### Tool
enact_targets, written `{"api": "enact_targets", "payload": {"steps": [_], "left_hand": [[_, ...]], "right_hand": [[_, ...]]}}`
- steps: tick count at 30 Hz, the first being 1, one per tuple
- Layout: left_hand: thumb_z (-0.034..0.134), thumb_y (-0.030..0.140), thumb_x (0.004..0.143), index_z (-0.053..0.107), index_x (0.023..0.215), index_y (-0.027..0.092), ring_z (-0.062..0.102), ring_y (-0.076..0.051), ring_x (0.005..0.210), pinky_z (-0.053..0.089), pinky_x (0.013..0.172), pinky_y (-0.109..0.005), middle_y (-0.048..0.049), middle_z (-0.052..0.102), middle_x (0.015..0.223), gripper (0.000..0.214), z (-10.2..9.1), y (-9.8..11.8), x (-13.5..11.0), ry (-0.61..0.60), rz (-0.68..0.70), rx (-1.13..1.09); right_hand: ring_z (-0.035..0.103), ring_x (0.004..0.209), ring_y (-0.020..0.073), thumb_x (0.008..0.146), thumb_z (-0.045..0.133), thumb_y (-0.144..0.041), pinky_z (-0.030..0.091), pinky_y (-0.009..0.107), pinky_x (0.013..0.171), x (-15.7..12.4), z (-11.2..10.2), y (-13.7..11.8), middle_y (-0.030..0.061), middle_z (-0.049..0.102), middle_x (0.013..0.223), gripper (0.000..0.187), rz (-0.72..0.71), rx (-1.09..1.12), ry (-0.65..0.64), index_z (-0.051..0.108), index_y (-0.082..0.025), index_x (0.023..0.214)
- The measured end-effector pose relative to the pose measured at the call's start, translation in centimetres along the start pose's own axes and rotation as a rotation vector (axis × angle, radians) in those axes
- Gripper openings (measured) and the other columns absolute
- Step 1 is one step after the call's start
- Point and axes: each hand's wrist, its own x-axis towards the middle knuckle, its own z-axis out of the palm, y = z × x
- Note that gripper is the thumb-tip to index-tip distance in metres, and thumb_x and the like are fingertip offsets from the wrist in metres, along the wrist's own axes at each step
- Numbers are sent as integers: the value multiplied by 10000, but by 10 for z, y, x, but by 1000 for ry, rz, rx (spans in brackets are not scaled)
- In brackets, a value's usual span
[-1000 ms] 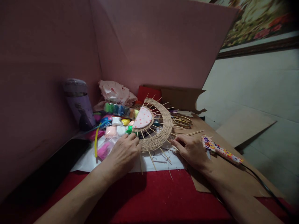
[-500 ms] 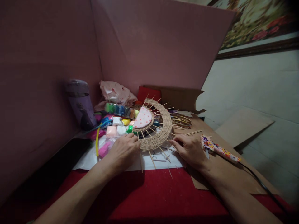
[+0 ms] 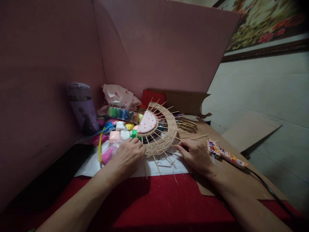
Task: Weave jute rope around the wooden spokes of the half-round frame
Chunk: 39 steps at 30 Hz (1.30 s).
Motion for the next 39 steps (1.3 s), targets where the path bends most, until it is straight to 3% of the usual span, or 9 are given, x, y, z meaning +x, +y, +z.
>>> {"api": "enact_targets", "payload": {"steps": [10, 21, 28, 31, 34, 36, 39], "left_hand": [[435, 123, 827, 554, 740, 140, 479, -216, 736, 386, 658, -357, -71, 592, 756, 148, 1, 2, 2, -5, 33, 47], [450, 133, 828, 568, 744, 141, 477, -187, 793, 419, 691, -317, -74, 567, 847, 145, 8, -2, 1, 3, -46, -99], [446, 119, 822, 563, 752, 142, 471, -178, 754, 417, 678, -317, -64, 547, 802, 139, 12, -4, 1, 9, -58, -127], [444, 113, 819, 558, 741, 143, 471, -178, 746, 416, 682, -319, -62, 547, 789, 141, 12, -4, 2, 29, -41, -138], [431, 112, 827, 552, 723, 141, 479, -179, 732, 415, 674, -323, -64, 552, 777, 162, 12, -4, 2, 51, -35, -154], [434, 105, 822, 552, 716, 141, 485, -183, 727, 414, 668, -327, -65, 555, 767, 163, 12, -4, 3, 68, -29, -153], [427, 105, 823, 555, 711, 141, 489, -185, 713, 411, 654, -328, -66, 555, 758, 174, 12, -5, 3, 71, -19, -145]], "right_hand": [[533, 625, 145, 843, 497, -325, 358, 260, 599, 0, 0, -1, 19, 605, 655, 243, 6, 8, -3, 566, -193, 650], [532, 638, 152, 847, 496, -329, 354, 265, 616, 0, 0, -1, 25, 599, 665, 238, 21, 21, 12, 577, -183, 677], [525, 630, 146, 851, 480, -341, 365, 264, 618, 1, 0, 0, 23, 594, 658, 253, 63, 66, 62, 588, -177, 691], [532, 615, 137, 831, 489, -317, 379, 252, 601, 3, -16, 4, 16, 604, 674, 204, 141, 99, 168, 590, -183, 716], [558, 608, 140, 804, 485, -295, 399, 246, 579, 3, -46, 20, 21, 635, 724, 167, 309, 100, 230, 612, -187, 810], [585, 635, 154, 789, 447, -234, 418, 254, 590, -2, -65, 38, 45, 655, 797, 216, 457, 24, 160, 616, -174, 909], [588, 902, 224, 752, 448, -188, 425, 291, 747, -16, -82, 70, 134, 624, 1034, 321, 544, -217, -27, 607, -120, 1023]]}}
